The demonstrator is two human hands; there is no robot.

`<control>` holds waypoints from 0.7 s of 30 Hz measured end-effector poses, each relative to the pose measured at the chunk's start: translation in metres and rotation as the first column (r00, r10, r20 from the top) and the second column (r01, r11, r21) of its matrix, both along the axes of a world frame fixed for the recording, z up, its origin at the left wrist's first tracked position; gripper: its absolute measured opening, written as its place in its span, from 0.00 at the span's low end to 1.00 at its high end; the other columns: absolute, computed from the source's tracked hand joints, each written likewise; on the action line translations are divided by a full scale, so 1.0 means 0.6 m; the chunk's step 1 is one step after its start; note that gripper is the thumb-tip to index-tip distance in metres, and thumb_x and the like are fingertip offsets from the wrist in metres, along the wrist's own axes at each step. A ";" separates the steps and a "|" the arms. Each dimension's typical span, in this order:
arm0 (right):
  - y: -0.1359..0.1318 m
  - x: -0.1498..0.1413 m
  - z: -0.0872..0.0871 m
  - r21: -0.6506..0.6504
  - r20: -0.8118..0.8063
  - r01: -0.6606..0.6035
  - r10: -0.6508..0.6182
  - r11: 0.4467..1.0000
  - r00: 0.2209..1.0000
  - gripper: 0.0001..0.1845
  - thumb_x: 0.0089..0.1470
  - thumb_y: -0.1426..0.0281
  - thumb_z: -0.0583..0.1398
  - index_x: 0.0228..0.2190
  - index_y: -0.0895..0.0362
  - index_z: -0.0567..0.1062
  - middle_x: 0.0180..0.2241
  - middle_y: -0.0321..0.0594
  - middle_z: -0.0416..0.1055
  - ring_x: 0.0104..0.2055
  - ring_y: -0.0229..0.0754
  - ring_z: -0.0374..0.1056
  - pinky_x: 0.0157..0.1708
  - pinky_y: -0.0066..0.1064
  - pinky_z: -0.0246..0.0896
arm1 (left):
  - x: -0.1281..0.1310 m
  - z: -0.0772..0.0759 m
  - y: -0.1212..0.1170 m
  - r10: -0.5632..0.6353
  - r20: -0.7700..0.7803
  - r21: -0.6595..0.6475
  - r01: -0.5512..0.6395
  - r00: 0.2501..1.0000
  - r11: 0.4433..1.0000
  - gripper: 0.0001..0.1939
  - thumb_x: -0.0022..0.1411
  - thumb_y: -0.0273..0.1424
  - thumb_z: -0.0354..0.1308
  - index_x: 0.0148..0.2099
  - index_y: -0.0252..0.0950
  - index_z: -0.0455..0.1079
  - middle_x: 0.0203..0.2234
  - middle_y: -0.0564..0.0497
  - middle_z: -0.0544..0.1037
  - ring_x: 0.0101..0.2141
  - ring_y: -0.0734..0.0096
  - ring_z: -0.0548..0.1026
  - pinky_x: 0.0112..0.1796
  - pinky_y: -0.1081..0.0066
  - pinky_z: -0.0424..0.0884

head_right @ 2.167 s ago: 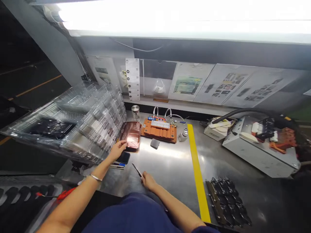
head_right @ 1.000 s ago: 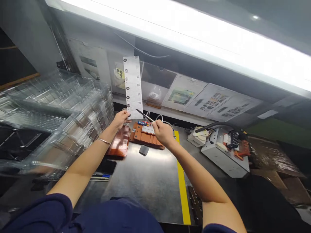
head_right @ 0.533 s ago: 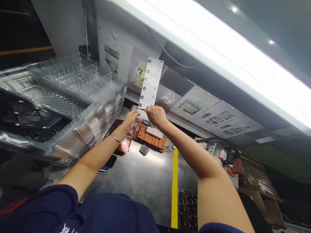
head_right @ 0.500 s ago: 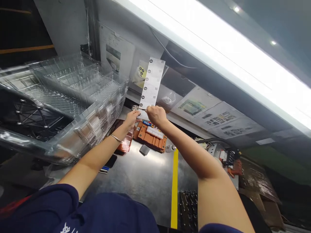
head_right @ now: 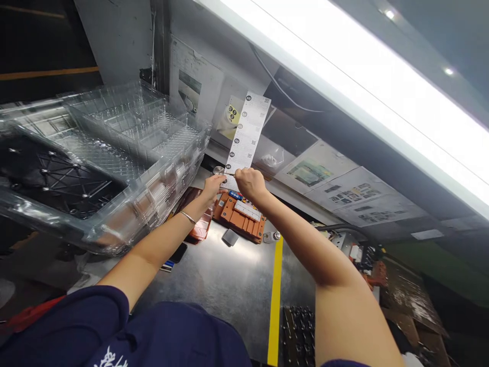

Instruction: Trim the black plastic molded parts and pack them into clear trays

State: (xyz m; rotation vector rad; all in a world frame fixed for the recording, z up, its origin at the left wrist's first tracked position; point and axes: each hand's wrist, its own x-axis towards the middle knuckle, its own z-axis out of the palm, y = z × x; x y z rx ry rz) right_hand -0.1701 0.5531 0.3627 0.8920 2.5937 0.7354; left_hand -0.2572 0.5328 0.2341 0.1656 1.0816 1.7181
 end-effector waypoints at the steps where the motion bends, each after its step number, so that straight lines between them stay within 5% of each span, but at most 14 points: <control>1: 0.000 0.001 -0.001 0.001 0.002 -0.002 0.002 1.000 1.000 0.19 0.64 0.70 0.46 0.37 0.66 0.74 0.38 0.58 0.75 0.39 0.51 0.72 0.29 0.31 0.54 | 0.000 0.000 0.001 0.004 -0.002 -0.002 -0.004 1.000 1.000 0.04 0.54 0.28 0.60 0.31 0.31 0.72 0.24 0.52 0.72 0.23 0.78 0.70 0.21 0.79 0.71; 11: -0.003 -0.003 -0.008 -0.012 0.046 -0.030 0.030 0.999 0.998 0.17 0.58 0.81 0.45 0.38 0.66 0.73 0.38 0.59 0.74 0.39 0.51 0.70 0.30 0.32 0.53 | 0.010 -0.002 0.001 0.053 -0.052 -0.002 -0.053 0.997 0.999 0.05 0.54 0.29 0.60 0.31 0.31 0.73 0.26 0.51 0.73 0.25 0.77 0.70 0.23 0.78 0.73; 21: 0.009 0.024 -0.012 0.007 0.006 -0.028 0.028 1.000 1.000 0.17 0.60 0.77 0.46 0.37 0.67 0.74 0.36 0.61 0.73 0.38 0.51 0.68 0.28 0.33 0.49 | 0.010 0.002 -0.003 0.076 -0.086 -0.010 -0.077 0.993 0.997 0.04 0.55 0.28 0.58 0.30 0.32 0.72 0.26 0.51 0.72 0.26 0.77 0.70 0.21 0.81 0.71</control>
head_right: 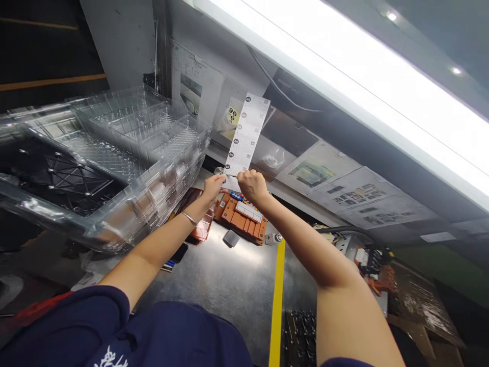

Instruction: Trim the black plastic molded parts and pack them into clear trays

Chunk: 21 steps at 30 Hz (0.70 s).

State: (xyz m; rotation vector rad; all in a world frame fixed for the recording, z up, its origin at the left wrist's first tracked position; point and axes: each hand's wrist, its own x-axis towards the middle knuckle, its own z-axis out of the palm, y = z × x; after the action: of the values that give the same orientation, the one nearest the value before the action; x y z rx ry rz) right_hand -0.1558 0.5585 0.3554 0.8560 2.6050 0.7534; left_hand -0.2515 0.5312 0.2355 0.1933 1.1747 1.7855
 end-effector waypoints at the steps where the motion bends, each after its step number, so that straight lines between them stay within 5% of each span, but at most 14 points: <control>1: 0.002 0.004 -0.001 -0.001 -0.006 0.005 -0.005 1.000 1.000 0.17 0.60 0.77 0.46 0.37 0.67 0.74 0.37 0.61 0.73 0.38 0.51 0.67 0.28 0.33 0.49 | 0.000 0.000 0.000 0.002 -0.004 -0.004 -0.002 1.000 1.000 0.04 0.55 0.27 0.58 0.30 0.32 0.72 0.26 0.51 0.72 0.26 0.77 0.70 0.21 0.81 0.71; 21: 0.040 0.082 -0.012 0.032 -0.075 0.066 -0.064 0.997 0.995 0.18 0.62 0.74 0.46 0.36 0.66 0.75 0.36 0.59 0.73 0.37 0.50 0.66 0.28 0.32 0.46 | 0.004 0.012 0.003 0.038 -0.166 -0.057 -0.048 0.985 0.997 0.06 0.58 0.25 0.55 0.34 0.29 0.72 0.27 0.51 0.73 0.25 0.79 0.69 0.22 0.79 0.72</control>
State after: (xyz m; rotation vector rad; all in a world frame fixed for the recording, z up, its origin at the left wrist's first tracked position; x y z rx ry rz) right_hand -0.1066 0.5826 0.3479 0.9920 2.6211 0.7649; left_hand -0.2492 0.5328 0.2426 0.2860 1.3579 1.7951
